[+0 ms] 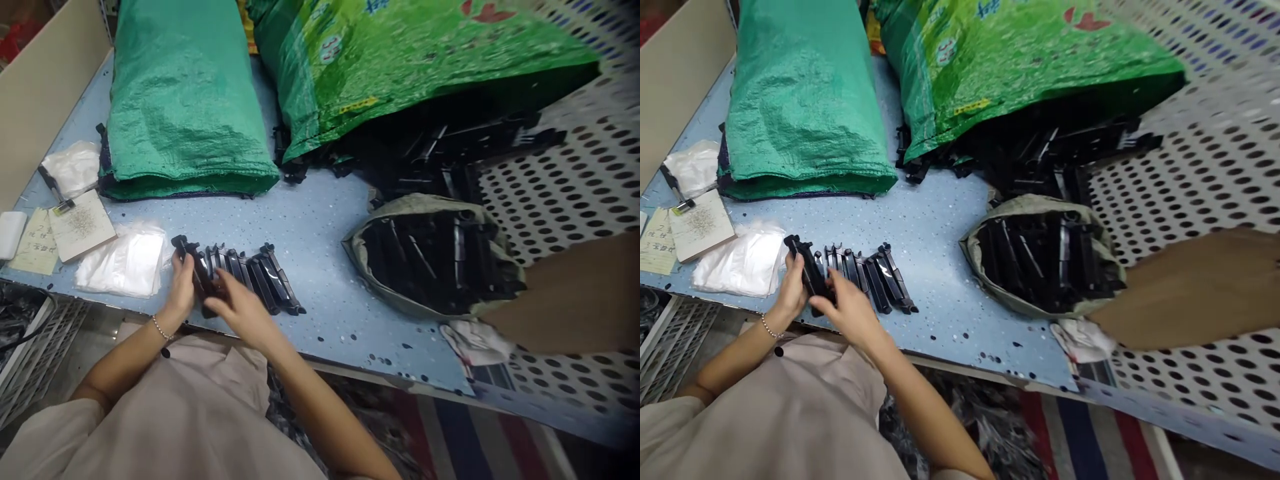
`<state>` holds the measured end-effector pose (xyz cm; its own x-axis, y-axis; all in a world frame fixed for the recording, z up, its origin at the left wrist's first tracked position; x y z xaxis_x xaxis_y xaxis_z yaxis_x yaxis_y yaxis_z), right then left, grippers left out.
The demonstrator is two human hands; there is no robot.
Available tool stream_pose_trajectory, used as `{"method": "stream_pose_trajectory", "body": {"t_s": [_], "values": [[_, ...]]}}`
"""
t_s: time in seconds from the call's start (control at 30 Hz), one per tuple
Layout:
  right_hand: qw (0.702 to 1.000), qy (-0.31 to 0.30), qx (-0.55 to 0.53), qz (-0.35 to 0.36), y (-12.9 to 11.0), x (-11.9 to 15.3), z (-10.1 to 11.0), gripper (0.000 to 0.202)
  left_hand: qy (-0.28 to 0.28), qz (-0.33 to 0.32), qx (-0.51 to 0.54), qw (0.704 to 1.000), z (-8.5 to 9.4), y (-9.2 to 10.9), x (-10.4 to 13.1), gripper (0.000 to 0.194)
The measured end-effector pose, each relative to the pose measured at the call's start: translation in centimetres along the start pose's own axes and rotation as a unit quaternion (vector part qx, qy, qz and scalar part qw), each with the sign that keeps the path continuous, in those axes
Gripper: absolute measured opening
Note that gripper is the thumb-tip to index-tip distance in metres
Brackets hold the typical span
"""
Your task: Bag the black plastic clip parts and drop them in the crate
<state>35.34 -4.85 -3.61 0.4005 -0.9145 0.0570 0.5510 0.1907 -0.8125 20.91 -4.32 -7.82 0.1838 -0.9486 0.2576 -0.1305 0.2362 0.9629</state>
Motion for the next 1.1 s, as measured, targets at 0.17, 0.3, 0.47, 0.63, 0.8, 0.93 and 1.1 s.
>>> {"method": "stream_pose_trajectory", "body": {"t_s": [0.17,0.3,0.47,0.63,0.8,0.93,1.1], "values": [[0.965,-0.02,-0.232,-0.118,0.8,0.8,-2.2,0.045,-0.022,-0.142,-0.254,0.957,4.4,4.1,1.6,0.044],[0.942,-0.048,-0.301,-0.139,1.0,0.2,-2.4,0.062,0.095,-0.193,-0.497,0.841,11.5,5.0,1.7,0.031],[0.934,-0.085,-0.314,-0.148,-1.1,-1.0,-3.9,0.068,0.078,-0.103,-0.403,0.906,16.2,2.6,-1.0,0.015],[0.856,-0.116,-0.479,-0.155,-3.1,-1.9,-6.5,0.056,0.055,0.002,-0.204,0.977,18.2,1.4,-2.6,0.027],[0.693,-0.226,-0.645,-0.228,-4.0,-1.3,-12.0,0.037,0.095,-0.055,-0.208,0.972,18.7,2.5,-2.3,0.017],[0.659,-0.173,-0.669,-0.297,-2.9,-0.6,-13.9,0.026,0.092,-0.138,-0.331,0.929,18.6,4.3,-1.1,0.011],[0.632,-0.185,-0.695,-0.291,-3.8,-0.5,-14.3,0.029,0.081,-0.041,-0.224,0.97,19.7,3.1,-1.3,0.023]]}}
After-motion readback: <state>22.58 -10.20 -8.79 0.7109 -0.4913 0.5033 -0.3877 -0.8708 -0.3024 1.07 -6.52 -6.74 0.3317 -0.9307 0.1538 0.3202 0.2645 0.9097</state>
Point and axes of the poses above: each hand's wrist, its own x-axis away from the middle knuckle, its own z-axis out of the back of the hand, y = z × x, the point moved 7 cm from there along -x, towards the middle knuckle, and after that the axes turned 3 degrees about -x, right-handed, at the moved point
